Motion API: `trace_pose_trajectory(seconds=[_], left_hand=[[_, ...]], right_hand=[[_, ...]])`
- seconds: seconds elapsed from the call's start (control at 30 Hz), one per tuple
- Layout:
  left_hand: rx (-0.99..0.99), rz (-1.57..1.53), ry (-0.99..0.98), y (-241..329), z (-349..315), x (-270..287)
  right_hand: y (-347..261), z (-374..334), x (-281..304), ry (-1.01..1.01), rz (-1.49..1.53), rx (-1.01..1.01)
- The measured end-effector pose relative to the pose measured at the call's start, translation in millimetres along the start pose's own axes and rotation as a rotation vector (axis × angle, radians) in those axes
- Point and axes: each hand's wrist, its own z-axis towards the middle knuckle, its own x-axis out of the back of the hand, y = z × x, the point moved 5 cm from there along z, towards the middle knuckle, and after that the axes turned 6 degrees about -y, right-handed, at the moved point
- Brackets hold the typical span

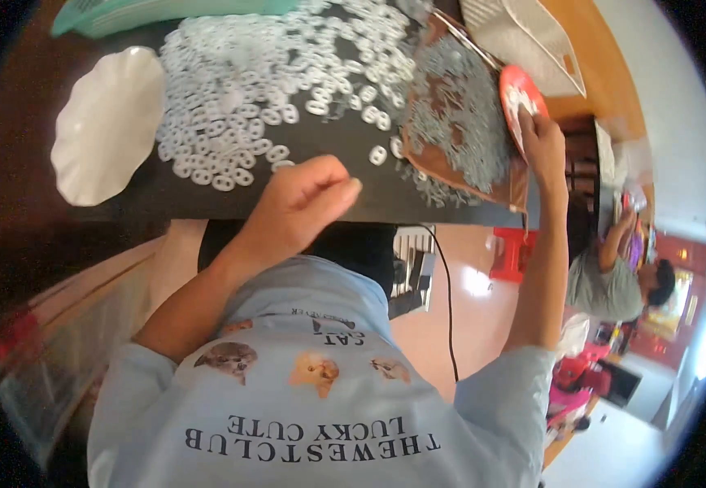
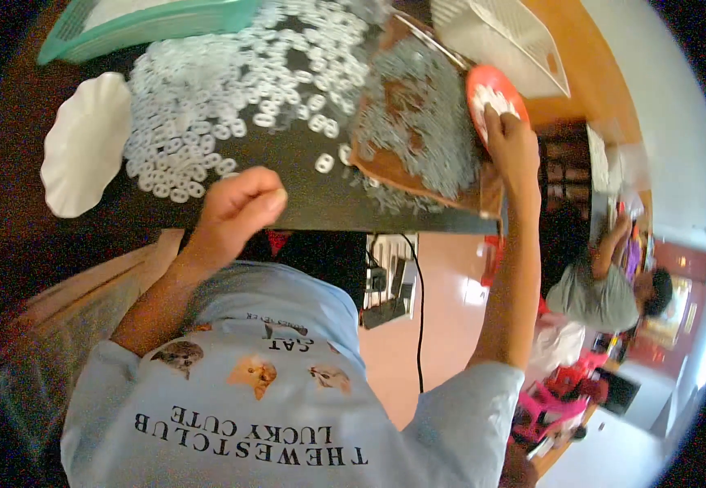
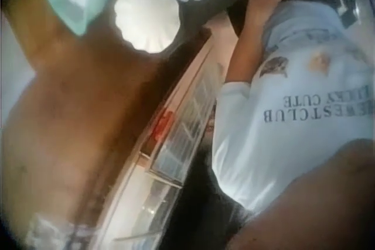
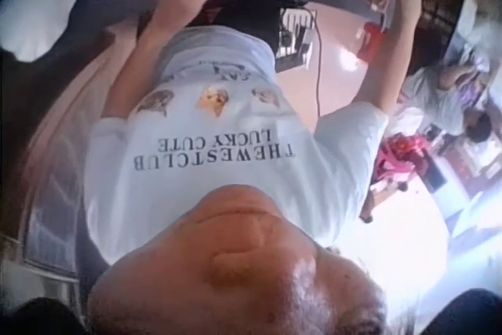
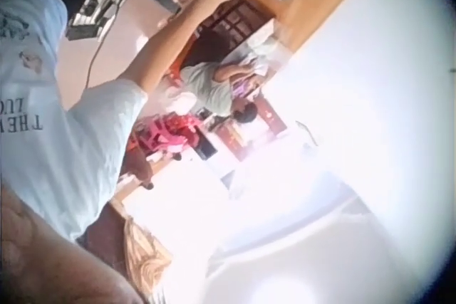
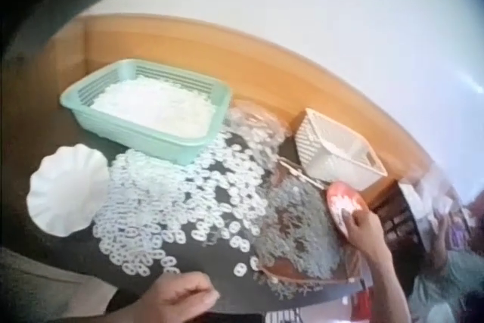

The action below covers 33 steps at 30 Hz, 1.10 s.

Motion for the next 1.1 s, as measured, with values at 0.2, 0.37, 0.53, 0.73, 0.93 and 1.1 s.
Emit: trace_pose_trajectory(seconds=[0.2,0.37,0.53,0.73,0.93,1.1], left_hand=[[0.039,-0.027,-0.016,14,-8,0],[0.012,0.017,-0.01,19,-9,-2],[-0.024,0.009,0.007,13,-9,0],[-0.135,0.131,-0.004,18,-11,5],[-0.169,0.11,0.001,17,-9,4],[-0.205,0.171,0.036,19,-10,5]], right_hand=[[-168,-22,27,0.018,0.521,0.649],[-233,5,15,0.134,0.263,0.759],[-250,14,-2,0.04,0.005,0.68],[-249,-2,3,0.003,0.315,0.83],[-263,35,-3,0.149,0.236,0.772],[-283,47,-12,0.106,0.031,0.813]])
